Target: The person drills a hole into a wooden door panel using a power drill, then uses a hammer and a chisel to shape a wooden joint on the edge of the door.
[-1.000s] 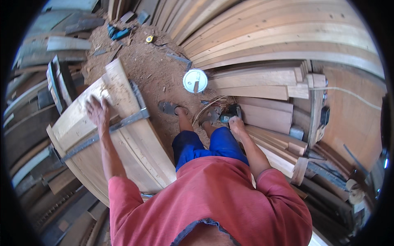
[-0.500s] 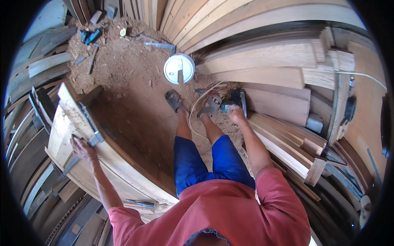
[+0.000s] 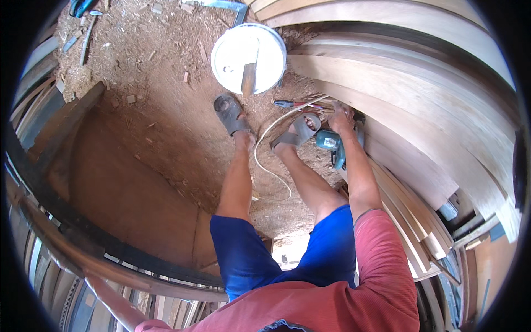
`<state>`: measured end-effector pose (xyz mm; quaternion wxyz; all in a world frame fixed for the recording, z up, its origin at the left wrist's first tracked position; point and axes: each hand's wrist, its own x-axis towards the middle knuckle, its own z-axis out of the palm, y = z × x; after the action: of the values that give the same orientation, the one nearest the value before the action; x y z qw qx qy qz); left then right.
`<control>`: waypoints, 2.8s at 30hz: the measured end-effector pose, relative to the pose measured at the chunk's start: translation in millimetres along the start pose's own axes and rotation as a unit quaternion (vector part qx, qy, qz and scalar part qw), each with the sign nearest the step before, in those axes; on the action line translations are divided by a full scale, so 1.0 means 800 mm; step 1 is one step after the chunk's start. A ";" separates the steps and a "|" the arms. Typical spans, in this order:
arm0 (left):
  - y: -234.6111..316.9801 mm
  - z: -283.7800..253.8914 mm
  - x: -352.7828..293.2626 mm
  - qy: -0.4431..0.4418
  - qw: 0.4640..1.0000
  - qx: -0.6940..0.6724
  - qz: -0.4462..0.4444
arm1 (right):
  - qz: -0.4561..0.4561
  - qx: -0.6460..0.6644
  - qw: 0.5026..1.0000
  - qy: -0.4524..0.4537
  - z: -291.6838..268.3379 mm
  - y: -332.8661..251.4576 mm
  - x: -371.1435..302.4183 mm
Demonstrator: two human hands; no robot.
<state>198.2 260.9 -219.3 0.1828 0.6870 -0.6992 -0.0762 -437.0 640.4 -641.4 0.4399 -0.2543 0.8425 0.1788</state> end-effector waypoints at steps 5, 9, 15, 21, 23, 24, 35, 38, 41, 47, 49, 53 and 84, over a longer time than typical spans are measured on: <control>0.011 0.078 -0.050 -0.009 0.999 0.012 -0.035 | 0.029 -0.106 0.994 0.012 0.042 0.005 0.059; 0.017 0.142 -0.088 -0.015 0.999 0.015 -0.047 | 0.017 -0.061 0.998 0.004 0.046 0.011 0.074; 0.062 0.273 -0.155 -0.057 0.997 -0.002 -0.048 | 0.017 -0.077 0.991 -0.107 0.032 0.037 0.024; 0.109 0.388 -0.264 -0.090 0.993 -0.006 -0.079 | 0.055 0.205 0.973 -0.086 0.085 0.124 0.011; 0.127 0.426 -0.288 -0.105 0.991 -0.014 -0.080 | 0.285 0.554 0.783 0.004 0.102 0.136 0.012; 0.132 0.440 -0.300 -0.107 0.991 -0.013 -0.081 | 0.282 0.555 0.783 0.001 0.095 0.124 0.015; 0.160 0.534 -0.375 -0.137 0.988 -0.016 -0.071 | 0.400 0.465 0.787 0.068 0.132 0.021 0.088; 0.167 0.547 -0.374 -0.150 0.986 -0.027 -0.063 | 0.340 0.650 0.679 -0.001 0.173 0.071 0.110; 0.165 0.551 -0.379 -0.149 0.986 -0.023 -0.066 | 0.360 0.739 0.569 0.022 0.155 0.073 0.107; 0.170 0.559 -0.385 -0.152 0.986 -0.022 -0.072 | 0.318 0.773 0.546 0.056 0.084 0.073 0.072; 0.174 0.565 -0.383 -0.155 0.985 -0.026 -0.069 | 0.306 0.775 0.547 0.076 0.085 0.086 0.068; 0.176 0.573 -0.385 -0.160 0.984 -0.027 -0.071 | 0.347 0.618 0.702 -0.071 0.123 0.076 0.076; 0.097 0.435 -0.296 -0.135 0.988 -0.027 -0.065 | 0.478 0.654 0.585 0.036 0.108 0.031 0.109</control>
<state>-2.0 447.8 -548.0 0.0994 0.7094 -0.6688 -0.1989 -437.3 681.8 -759.1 0.3078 0.5347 0.7477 -0.2456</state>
